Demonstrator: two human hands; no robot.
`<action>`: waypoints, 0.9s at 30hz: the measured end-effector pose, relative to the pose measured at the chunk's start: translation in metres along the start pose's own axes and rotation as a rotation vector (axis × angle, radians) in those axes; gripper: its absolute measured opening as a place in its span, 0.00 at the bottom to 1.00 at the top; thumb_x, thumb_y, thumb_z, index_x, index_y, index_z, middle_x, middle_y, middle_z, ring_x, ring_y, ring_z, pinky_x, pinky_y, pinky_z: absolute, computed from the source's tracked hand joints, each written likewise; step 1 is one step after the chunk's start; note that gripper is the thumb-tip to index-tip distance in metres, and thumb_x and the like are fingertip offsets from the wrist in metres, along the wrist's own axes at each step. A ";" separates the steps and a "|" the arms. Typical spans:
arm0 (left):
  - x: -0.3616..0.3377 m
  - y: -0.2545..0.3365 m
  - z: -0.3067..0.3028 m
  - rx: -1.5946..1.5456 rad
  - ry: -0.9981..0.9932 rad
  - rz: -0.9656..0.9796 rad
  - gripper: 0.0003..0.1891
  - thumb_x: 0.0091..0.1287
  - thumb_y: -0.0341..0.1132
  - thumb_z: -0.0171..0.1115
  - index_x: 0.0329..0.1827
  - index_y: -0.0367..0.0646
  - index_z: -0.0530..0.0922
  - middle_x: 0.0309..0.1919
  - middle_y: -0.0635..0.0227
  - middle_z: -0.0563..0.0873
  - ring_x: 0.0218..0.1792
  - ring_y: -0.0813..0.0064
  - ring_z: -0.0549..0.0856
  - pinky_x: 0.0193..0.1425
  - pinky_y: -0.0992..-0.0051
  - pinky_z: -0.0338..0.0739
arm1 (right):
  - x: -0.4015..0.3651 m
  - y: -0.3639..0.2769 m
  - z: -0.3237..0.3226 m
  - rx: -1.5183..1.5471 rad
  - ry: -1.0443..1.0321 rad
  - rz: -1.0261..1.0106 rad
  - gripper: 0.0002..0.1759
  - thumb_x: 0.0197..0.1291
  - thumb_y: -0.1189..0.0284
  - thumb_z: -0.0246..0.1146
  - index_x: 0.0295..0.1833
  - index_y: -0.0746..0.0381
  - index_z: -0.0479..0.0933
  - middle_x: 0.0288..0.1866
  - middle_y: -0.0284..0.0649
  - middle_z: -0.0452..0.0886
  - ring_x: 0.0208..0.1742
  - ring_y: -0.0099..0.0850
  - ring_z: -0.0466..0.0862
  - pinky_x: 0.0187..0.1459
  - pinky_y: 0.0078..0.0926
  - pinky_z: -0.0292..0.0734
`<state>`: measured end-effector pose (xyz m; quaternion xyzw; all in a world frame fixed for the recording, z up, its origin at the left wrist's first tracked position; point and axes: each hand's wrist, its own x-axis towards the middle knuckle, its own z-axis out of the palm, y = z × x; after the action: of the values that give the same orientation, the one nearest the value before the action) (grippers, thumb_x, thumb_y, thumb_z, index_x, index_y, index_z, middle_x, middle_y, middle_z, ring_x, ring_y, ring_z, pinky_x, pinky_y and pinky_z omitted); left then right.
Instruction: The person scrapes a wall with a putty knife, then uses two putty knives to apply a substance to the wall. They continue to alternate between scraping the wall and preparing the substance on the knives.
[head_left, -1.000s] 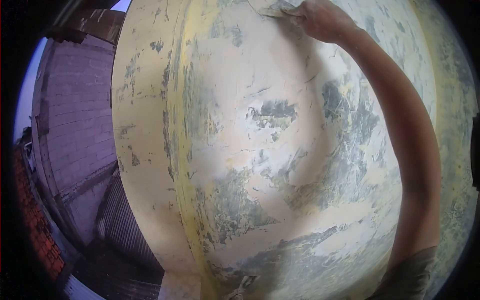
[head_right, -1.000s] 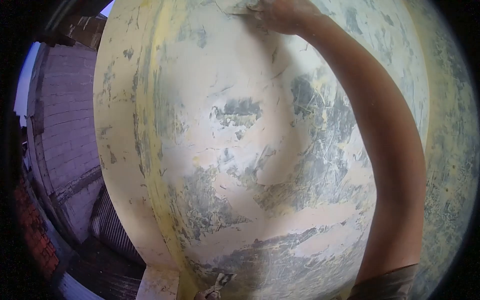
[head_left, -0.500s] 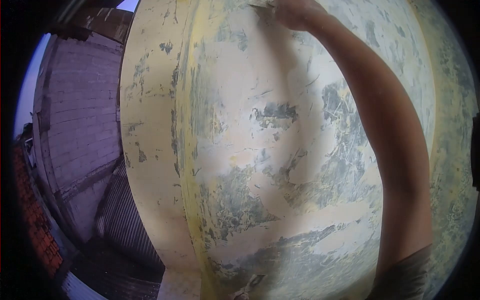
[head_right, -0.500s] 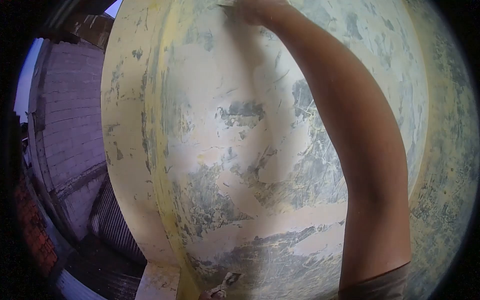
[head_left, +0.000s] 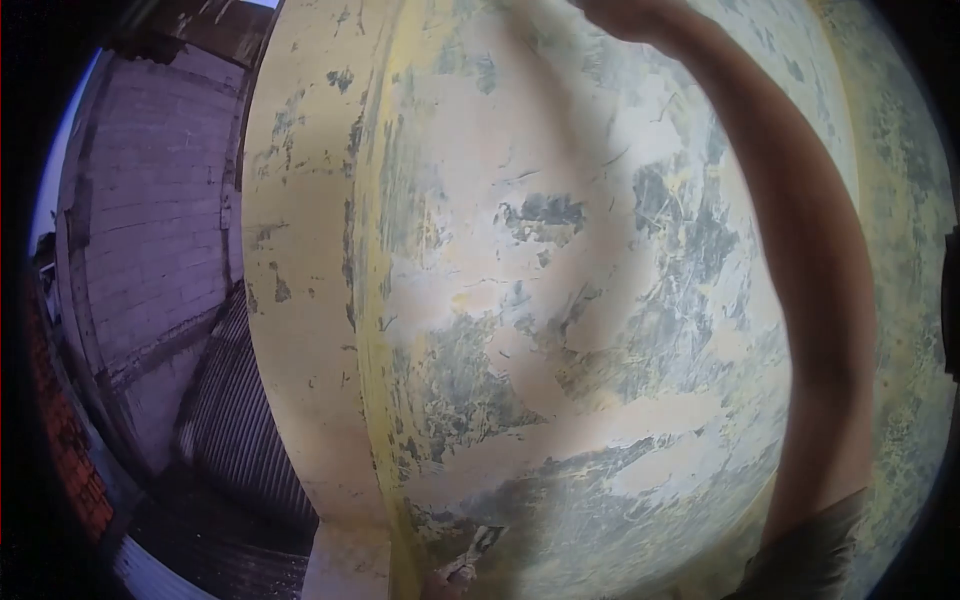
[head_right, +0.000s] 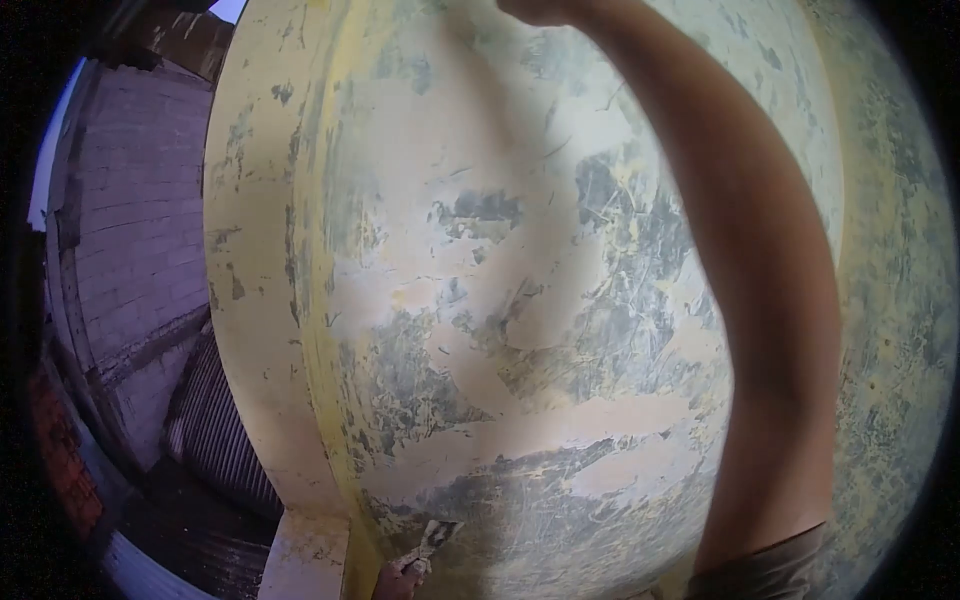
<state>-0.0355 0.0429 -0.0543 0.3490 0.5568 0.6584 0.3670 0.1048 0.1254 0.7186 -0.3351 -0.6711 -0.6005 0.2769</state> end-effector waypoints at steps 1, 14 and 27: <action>0.002 0.001 -0.001 -0.003 -0.003 0.002 0.20 0.73 0.39 0.53 0.64 0.41 0.73 0.41 0.68 0.82 0.35 0.78 0.78 0.36 0.73 0.74 | 0.016 -0.002 0.016 0.108 0.065 0.069 0.19 0.64 0.65 0.52 0.51 0.66 0.78 0.47 0.54 0.82 0.47 0.48 0.83 0.50 0.40 0.78; -0.011 0.002 -0.006 -0.118 -0.020 -0.041 0.20 0.74 0.41 0.54 0.65 0.42 0.73 0.42 0.68 0.82 0.34 0.79 0.78 0.35 0.73 0.74 | -0.068 -0.004 0.083 0.222 0.102 0.181 0.18 0.67 0.70 0.51 0.60 0.54 0.77 0.42 0.54 0.82 0.43 0.47 0.83 0.48 0.42 0.77; 0.019 0.016 -0.010 0.292 -0.005 -0.440 0.34 0.75 0.45 0.50 0.77 0.42 0.48 0.53 0.59 0.78 0.46 0.68 0.79 0.43 0.65 0.78 | -0.005 -0.056 0.024 0.525 0.044 0.324 0.17 0.63 0.66 0.56 0.49 0.68 0.78 0.43 0.55 0.83 0.44 0.48 0.85 0.44 0.39 0.81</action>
<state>-0.0552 0.0526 -0.0393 0.2704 0.7073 0.4746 0.4487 0.0651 0.1455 0.6770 -0.3418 -0.7350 -0.3616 0.4607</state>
